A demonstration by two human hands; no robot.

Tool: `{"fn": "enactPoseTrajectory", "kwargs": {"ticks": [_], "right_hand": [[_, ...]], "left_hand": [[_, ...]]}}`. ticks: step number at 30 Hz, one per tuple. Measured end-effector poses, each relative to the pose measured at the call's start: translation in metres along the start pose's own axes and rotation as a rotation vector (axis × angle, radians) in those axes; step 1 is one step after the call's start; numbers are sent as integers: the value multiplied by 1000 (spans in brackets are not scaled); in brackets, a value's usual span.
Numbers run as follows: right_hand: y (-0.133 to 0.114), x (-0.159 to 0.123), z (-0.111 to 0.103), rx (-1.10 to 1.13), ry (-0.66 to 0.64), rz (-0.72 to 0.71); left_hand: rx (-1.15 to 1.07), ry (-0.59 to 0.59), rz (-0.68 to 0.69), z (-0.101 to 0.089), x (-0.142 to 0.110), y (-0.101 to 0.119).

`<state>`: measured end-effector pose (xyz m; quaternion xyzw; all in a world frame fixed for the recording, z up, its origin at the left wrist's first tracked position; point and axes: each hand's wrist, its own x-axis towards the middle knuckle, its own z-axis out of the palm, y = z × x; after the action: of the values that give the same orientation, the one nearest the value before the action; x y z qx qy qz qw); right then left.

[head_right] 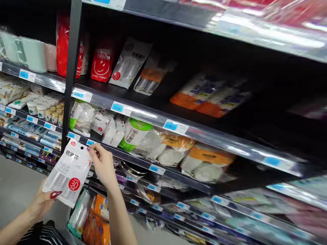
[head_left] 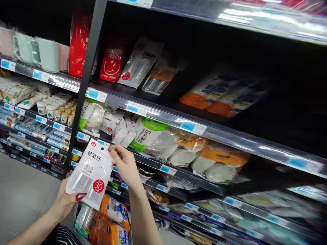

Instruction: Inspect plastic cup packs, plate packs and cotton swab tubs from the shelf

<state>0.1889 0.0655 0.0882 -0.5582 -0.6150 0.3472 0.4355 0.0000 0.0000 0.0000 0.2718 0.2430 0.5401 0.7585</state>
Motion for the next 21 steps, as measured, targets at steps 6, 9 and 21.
{"fn": "enactPoseTrajectory", "kwargs": {"ticks": [6, 9, 21], "right_hand": [[9, -2, 6, 205, -4, -69], [19, 0, 29, 666, -42, -127], [5, -7, 82, 1687, -120, -90]], "left_hand": [[699, 64, 404, -13, -7, -4], [1177, -2, 921, -15, -10, 0], [1628, -41, 1418, 9, -29, -9]]}}
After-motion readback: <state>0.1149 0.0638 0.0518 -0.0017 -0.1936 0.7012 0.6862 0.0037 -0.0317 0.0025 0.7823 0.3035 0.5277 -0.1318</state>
